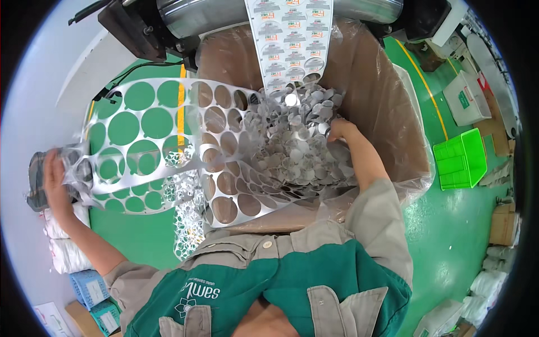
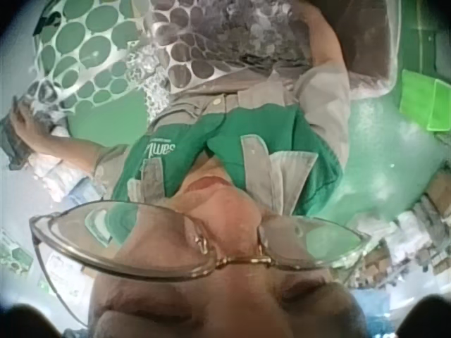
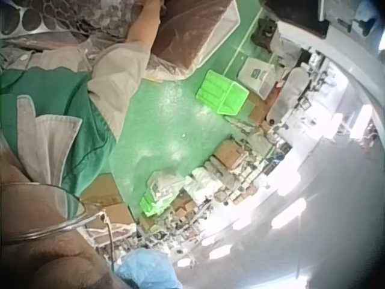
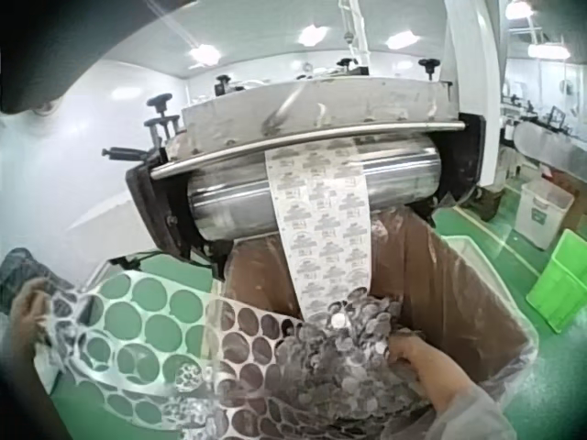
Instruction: The person stands at a workstation and repeatedly peels circular stickers from a continuous plastic sheet. They use a metal bowl to assist in separating the stickers from the backing and dropping them into a large cardboard box lined with a plastic bag. The process is repetitive, involving peeling, scraping, and dropping the stickers into the collection box.
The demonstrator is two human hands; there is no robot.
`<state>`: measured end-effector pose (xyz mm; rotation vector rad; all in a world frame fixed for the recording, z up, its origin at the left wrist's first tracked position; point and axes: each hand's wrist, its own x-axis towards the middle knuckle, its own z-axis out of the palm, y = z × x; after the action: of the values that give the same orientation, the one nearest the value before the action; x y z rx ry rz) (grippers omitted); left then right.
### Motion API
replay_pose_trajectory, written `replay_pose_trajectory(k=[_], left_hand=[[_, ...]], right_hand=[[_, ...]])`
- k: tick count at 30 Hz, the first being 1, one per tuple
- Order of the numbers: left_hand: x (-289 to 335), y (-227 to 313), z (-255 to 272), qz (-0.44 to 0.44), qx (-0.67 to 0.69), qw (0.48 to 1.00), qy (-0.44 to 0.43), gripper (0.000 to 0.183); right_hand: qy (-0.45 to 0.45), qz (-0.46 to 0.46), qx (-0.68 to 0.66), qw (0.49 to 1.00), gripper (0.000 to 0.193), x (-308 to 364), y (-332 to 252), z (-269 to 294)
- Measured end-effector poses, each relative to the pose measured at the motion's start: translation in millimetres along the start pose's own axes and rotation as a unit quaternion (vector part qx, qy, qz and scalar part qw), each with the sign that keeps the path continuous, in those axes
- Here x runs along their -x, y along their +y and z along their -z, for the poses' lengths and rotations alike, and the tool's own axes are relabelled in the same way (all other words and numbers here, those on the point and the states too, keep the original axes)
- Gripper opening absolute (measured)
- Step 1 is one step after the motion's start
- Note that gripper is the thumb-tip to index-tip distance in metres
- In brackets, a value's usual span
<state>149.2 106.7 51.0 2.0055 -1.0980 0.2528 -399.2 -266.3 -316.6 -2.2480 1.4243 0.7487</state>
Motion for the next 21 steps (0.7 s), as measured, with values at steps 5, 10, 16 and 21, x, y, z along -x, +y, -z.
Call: replay_pose_trajectory(k=[5, 10, 16, 21], left_hand=[[36.2, 73.7, -114.1, -0.033, 0.081, 0.990, -0.113, 0.030], [96.8, 120.0, -238.0, -0.382, -0.017, 0.865, -0.326, 0.053], [113.8, 121.0, -268.9, -0.460, -0.139, 0.800, -0.360, 0.060], [111.2, 141.4, -282.7, -0.499, -0.182, 0.758, -0.380, 0.057]], right_hand=[[0.049, 0.099, -0.058, 0.992, 0.055, 8.4, 7.4, 30.5], [0.022, 0.312, -0.557, 0.769, 0.054, 102.0, -51.0, 160.1], [0.029, 0.354, -0.882, 0.309, 0.057, 42.5, -22.5, 102.5], [0.162, -0.133, -0.113, 0.971, 0.066, -52.9, 46.3, -71.9]])
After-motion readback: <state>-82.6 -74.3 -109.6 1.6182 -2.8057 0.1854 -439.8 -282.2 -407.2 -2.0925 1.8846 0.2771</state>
